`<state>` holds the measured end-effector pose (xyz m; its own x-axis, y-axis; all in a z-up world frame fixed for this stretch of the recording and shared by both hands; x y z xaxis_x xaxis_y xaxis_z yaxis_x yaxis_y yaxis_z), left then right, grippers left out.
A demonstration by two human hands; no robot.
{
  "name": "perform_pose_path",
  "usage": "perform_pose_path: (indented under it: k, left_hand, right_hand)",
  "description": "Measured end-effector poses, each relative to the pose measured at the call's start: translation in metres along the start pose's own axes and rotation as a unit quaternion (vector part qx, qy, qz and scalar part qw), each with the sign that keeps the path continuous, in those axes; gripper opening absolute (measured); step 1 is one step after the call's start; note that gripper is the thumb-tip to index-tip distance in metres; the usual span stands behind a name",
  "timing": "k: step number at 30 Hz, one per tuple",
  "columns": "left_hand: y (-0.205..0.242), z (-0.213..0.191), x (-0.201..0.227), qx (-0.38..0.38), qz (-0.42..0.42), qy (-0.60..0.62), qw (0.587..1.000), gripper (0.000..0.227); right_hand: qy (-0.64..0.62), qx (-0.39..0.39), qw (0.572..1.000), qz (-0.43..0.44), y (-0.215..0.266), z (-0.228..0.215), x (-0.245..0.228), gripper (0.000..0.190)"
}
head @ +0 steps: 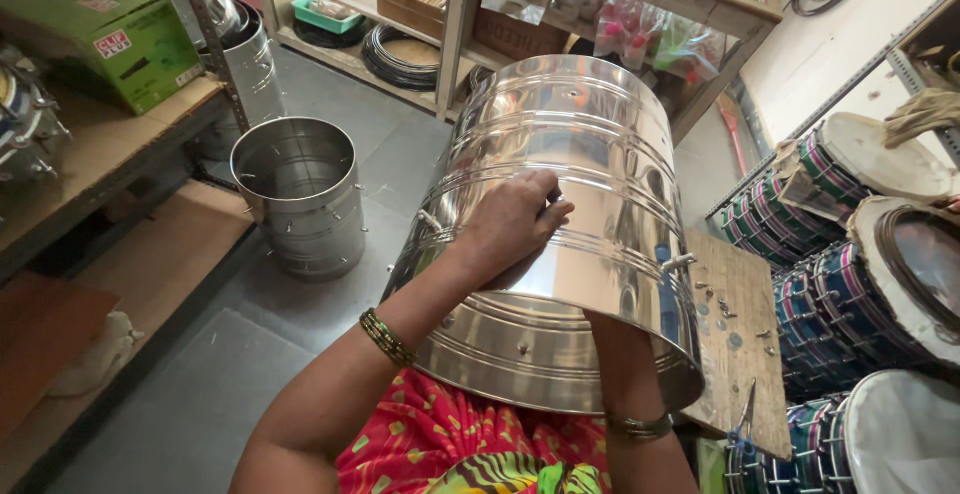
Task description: The person inserts metal bolts into pre-drilled holes on a large cylindrical metal drum shell and tightens them by hand. The person repeatedly picks up bolts from a nearby wooden board and secures them around the drum's circumference.
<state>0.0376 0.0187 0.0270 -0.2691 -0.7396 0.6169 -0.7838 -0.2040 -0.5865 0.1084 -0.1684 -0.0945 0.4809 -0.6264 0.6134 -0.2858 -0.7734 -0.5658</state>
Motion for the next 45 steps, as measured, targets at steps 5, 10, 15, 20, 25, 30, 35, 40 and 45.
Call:
perform_pose_path:
  k: [5,10,15,20,25,30,35,40,45]
  left_hand:
    - [0.001,0.002,-0.002,0.002,-0.004,0.006,1.0,0.028]
    - [0.001,0.001,0.0,0.007,0.004,0.014,1.0,0.027]
    - [0.002,0.001,0.001,0.004,-0.001,0.011,1.0,0.027]
    - [0.003,-0.003,0.002,-0.002,-0.007,0.015,1.0,0.028]
    - [0.005,-0.005,0.003,-0.006,-0.006,0.013,1.0,0.027]
    - [0.005,-0.007,0.002,-0.009,-0.012,0.015,1.0,0.027]
    - [0.006,-0.007,0.004,-0.007,-0.008,0.016,1.0,0.028]
    - [0.005,-0.006,0.006,-0.016,-0.005,0.01,1.0,0.028]
    - [0.006,-0.006,0.005,-0.005,-0.004,0.012,1.0,0.028]
  right_hand:
    - [0.018,-0.002,1.0,-0.003,0.011,0.016,-0.006,0.042]
    - [0.051,0.0,0.999,-0.015,0.006,0.029,-0.017,0.04]
    - [0.054,-0.005,0.998,-0.014,0.003,0.017,-0.017,0.038]
    - [0.009,0.016,1.0,-0.003,0.0,0.005,-0.006,0.037]
    - [-0.016,0.021,1.0,0.002,0.004,0.007,-0.005,0.035]
    - [-0.035,0.031,0.999,0.017,0.01,0.008,-0.002,0.034]
    - [-0.079,0.045,0.995,0.036,0.008,-0.001,-0.005,0.033]
    - [-0.224,0.043,0.972,0.061,0.004,-0.01,-0.009,0.031]
    - [-0.343,0.062,0.932,0.098,0.002,-0.002,-0.01,0.031]
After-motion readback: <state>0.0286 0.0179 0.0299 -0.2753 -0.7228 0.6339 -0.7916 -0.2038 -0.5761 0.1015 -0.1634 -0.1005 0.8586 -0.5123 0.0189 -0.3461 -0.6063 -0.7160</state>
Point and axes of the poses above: each hand's wrist, its own y-axis away from the middle knuckle, its own z-axis out of the palm, x = y × z, the point moved 5 cm from there along -y, towards the middle knuckle, and after that the axes turned 3 degrees about -y, right-handed, at the moved point
